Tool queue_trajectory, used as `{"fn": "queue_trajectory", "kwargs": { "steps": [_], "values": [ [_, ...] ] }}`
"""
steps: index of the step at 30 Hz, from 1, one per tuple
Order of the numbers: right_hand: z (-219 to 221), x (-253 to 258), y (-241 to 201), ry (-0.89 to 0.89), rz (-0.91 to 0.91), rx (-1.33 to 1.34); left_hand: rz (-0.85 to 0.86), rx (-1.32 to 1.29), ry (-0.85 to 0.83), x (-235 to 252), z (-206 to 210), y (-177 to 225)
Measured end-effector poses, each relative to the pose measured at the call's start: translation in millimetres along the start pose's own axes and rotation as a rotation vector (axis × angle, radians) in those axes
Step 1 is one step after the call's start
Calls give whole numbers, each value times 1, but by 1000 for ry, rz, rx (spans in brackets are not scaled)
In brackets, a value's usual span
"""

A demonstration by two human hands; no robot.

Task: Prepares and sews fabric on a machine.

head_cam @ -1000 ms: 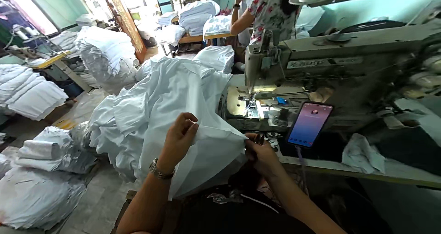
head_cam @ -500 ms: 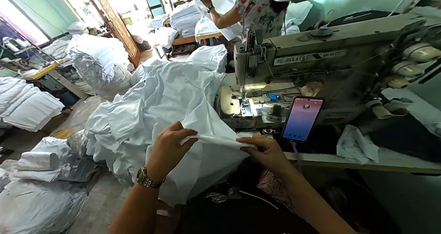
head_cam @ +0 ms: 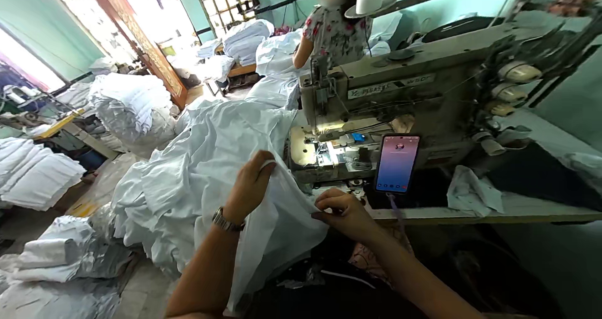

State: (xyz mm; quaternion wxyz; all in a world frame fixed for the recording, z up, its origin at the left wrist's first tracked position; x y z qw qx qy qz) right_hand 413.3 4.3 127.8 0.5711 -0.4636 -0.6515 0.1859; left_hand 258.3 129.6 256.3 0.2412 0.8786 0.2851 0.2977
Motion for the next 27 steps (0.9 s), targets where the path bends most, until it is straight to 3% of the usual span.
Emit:
{"fn": "queue_trajectory", "kwargs": {
  "steps": [3, 7, 10, 13, 19, 22, 27],
  "values": [
    [0, -8, 25, 20, 239, 245, -12, 37, -85, 51, 47, -5],
    [-17, -24, 68, 179, 479, 366, -168, 365, -324, 110, 121, -36],
    [-32, -17, 82, 309, 557, 400, -232, 327, -320, 140, 149, -45],
    [-41, -4, 81, 364, 516, 393, -277, 254, -252, 158, 157, -58],
    [-31, -14, 78, 376, 492, 397, -248, 172, -220, 148, 159, -70],
    [-30, -14, 79, 402, 489, 385, -283, 196, -219, 156, 156, -62],
    [-29, -17, 87, 417, 530, 373, -171, 241, -124, 180, 151, -61]
  ]
}}
Point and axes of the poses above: each hand's wrist, its own x-axis towards the middle knuckle, its own z-axis out of the palm, y = z × x, the point moved 8 cm from there along x, towards the middle knuckle, and after that the axes turned 9 degrees about -z, right-handed, at the moved point
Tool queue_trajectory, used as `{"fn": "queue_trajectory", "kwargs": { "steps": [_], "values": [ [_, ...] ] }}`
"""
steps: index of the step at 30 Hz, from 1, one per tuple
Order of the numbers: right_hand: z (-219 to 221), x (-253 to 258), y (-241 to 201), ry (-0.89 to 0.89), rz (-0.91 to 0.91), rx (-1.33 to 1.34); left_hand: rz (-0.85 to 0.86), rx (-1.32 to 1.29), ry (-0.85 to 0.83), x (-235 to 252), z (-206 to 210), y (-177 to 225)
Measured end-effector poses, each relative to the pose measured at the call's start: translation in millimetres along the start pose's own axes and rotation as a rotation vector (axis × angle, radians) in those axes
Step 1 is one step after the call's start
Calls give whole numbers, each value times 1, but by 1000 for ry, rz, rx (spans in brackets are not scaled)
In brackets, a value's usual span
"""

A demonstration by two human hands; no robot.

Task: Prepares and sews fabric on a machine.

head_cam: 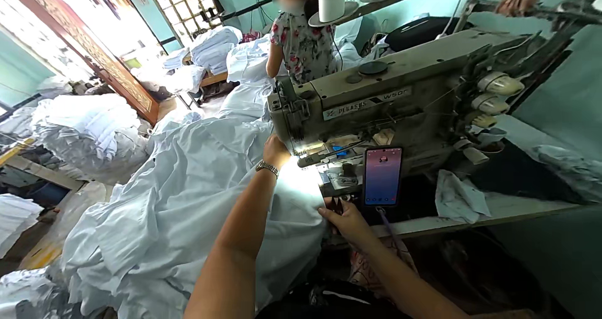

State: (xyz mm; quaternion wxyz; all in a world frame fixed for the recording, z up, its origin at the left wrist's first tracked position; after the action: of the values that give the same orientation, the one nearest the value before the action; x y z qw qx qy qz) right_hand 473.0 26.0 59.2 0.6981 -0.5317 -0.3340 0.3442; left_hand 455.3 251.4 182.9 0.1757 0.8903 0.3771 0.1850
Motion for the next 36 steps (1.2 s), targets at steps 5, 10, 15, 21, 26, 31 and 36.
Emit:
{"fn": "queue_trajectory", "kwargs": {
  "steps": [5, 10, 15, 21, 26, 31, 36],
  "values": [
    [3, 16, -12, 17, -37, -73, -131, 18, 37, 16, -12, -5],
    [-1, 14, -3, 12, -51, -104, 12, -129, -87, -17, -42, -16],
    [-1, 5, 12, 2, -30, -133, 548, 158, -489, -167, -65, -18],
    [-1, 5, 15, 42, -53, -171, 713, 633, -680, -252, -41, -41],
    [-5, 4, 7, 50, -55, -224, 707, 728, -677, -264, -35, -31],
    [-9, 2, -2, 91, -160, -357, 753, 741, -734, -262, -23, -37],
    [-5, 2, -56, 186, -566, -523, 843, 593, -874, -300, -33, -16]
  ]
}}
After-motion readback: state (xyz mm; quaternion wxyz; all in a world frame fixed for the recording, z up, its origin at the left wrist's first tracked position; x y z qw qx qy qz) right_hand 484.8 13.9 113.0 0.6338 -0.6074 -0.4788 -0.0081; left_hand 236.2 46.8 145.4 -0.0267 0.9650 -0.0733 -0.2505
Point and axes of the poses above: each hand's wrist, its own x-axis towards the middle knuckle, its own z-axis out of the palm, y = z × x, the point moved 8 cm from there along x, towards the middle knuckle, and after that the axes turned 9 degrees about -z, right-handed, at the moved point
